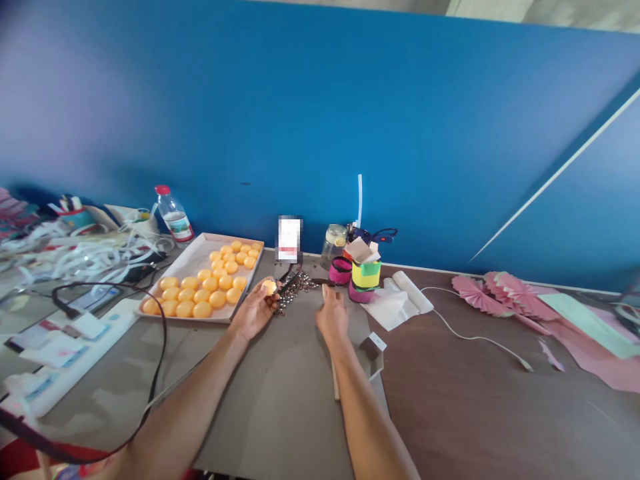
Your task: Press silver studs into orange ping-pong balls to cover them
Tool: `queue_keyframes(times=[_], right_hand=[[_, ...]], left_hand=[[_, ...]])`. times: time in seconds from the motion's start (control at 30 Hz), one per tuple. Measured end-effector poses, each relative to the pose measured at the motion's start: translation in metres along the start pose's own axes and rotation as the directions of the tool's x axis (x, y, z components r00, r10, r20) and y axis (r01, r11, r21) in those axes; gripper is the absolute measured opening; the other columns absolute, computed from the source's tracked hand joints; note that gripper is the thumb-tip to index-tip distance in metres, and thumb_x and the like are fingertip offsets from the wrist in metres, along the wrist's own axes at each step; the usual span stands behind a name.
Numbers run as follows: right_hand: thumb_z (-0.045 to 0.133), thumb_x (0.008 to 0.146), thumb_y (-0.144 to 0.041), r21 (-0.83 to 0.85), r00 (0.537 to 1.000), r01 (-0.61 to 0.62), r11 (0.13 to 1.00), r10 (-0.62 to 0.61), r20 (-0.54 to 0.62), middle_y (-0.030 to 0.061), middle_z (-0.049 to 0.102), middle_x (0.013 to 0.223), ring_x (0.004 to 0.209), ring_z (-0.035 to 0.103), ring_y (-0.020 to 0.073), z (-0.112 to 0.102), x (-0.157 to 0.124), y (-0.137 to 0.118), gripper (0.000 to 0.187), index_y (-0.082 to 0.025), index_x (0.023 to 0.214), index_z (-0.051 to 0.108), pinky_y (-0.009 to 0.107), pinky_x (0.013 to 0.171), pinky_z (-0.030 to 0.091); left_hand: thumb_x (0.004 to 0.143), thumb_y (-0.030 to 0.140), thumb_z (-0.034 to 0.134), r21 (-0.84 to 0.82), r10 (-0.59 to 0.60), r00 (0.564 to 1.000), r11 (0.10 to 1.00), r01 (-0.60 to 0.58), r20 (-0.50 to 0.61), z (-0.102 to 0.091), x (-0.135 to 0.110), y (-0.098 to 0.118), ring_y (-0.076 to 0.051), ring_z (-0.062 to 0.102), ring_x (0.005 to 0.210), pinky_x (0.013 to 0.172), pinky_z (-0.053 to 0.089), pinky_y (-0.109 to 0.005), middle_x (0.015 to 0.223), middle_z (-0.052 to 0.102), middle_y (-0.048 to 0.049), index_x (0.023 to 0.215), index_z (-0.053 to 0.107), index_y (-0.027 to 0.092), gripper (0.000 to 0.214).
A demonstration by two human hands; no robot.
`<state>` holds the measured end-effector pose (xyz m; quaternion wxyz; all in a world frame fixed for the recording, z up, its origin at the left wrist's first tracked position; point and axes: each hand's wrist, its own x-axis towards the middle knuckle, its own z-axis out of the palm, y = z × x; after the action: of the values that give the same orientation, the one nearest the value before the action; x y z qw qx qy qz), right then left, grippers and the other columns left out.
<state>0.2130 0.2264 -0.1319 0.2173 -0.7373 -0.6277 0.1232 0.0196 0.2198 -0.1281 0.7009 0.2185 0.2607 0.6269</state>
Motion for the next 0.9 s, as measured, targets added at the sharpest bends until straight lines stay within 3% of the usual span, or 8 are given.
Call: queue_keyframes(times=[0.17, 0.3, 0.43, 0.53, 0.7, 0.9], right_hand=[[0.044, 0.081, -0.008, -0.119, 1.0, -0.01, 0.993, 0.013, 0.025, 0.0118, 0.058, 0.115, 0.096, 0.06, 0.0224, -0.004, -0.003, -0.002, 0.055, -0.021, 0.134, 0.046, 0.032, 0.081, 0.04], [0.047, 0.079, -0.008, -0.181, 0.998, 0.055, 0.982, -0.055, 0.008, 0.0161, 0.06, 0.113, 0.103, 0.057, 0.0282, -0.004, -0.002, 0.001, 0.054, -0.019, 0.132, 0.051, 0.035, 0.08, 0.039], [0.052, 0.077, -0.01, -0.146, 0.994, 0.104, 0.984, -0.106, -0.005, 0.0159, 0.061, 0.109, 0.094, 0.06, 0.025, -0.002, 0.003, 0.009, 0.052, -0.02, 0.128, 0.056, 0.032, 0.077, 0.041], [0.052, 0.077, -0.012, -0.079, 0.989, 0.149, 0.986, -0.15, -0.013, 0.0121, 0.063, 0.105, 0.09, 0.061, 0.0217, -0.005, 0.007, 0.016, 0.04, -0.022, 0.113, 0.065, 0.03, 0.077, 0.041], [0.058, 0.073, -0.012, 0.029, 0.934, 0.268, 0.963, -0.267, 0.236, 0.005, 0.069, 0.095, 0.081, 0.062, 0.0193, -0.019, 0.006, 0.02, 0.024, -0.025, 0.088, 0.072, 0.028, 0.072, 0.04], [0.056, 0.073, -0.008, -0.093, 0.916, 0.323, 0.942, -0.286, 0.282, 0.0087, 0.066, 0.098, 0.079, 0.062, 0.019, -0.026, 0.0, 0.009, 0.018, -0.021, 0.072, 0.069, 0.029, 0.071, 0.038]], left_hand=[[0.062, 0.021, 0.082, 0.009, -0.002, 1.0, 1.0, 0.002, 0.014, -0.002, 0.003, -0.002, -0.01, 0.061, 0.071, 0.058, 0.045, -0.018, 0.093, 0.069, -0.0045, 0.101, 0.063, 0.016, 0.044], [0.064, 0.018, 0.08, 0.02, -0.007, 0.999, 1.0, 0.006, 0.04, -0.002, 0.002, -0.004, -0.011, 0.063, 0.075, 0.06, 0.047, -0.018, 0.096, 0.069, -0.0071, 0.101, 0.064, 0.013, 0.04], [0.065, 0.015, 0.08, 0.01, -0.026, 0.995, 1.0, 0.026, 0.092, 0.002, 0.001, -0.004, -0.016, 0.066, 0.083, 0.071, 0.051, -0.022, 0.094, 0.069, -0.0074, 0.106, 0.064, 0.013, 0.044], [0.064, 0.013, 0.079, 0.011, -0.029, 0.994, 1.0, 0.028, 0.105, 0.002, 0.0, -0.005, -0.016, 0.066, 0.084, 0.075, 0.052, -0.024, 0.09, 0.069, -0.0061, 0.11, 0.063, 0.014, 0.049], [0.066, 0.014, 0.078, 0.018, -0.014, 0.995, 1.0, 0.012, 0.101, 0.001, 0.001, -0.008, -0.017, 0.066, 0.086, 0.076, 0.053, -0.024, 0.091, 0.069, -0.0071, 0.111, 0.063, 0.013, 0.047], [0.064, 0.013, 0.08, 0.008, -0.034, 0.996, 0.999, 0.033, 0.076, 0.0, 0.002, -0.009, -0.018, 0.067, 0.088, 0.077, 0.053, -0.024, 0.092, 0.07, -0.008, 0.106, 0.065, 0.012, 0.045]])
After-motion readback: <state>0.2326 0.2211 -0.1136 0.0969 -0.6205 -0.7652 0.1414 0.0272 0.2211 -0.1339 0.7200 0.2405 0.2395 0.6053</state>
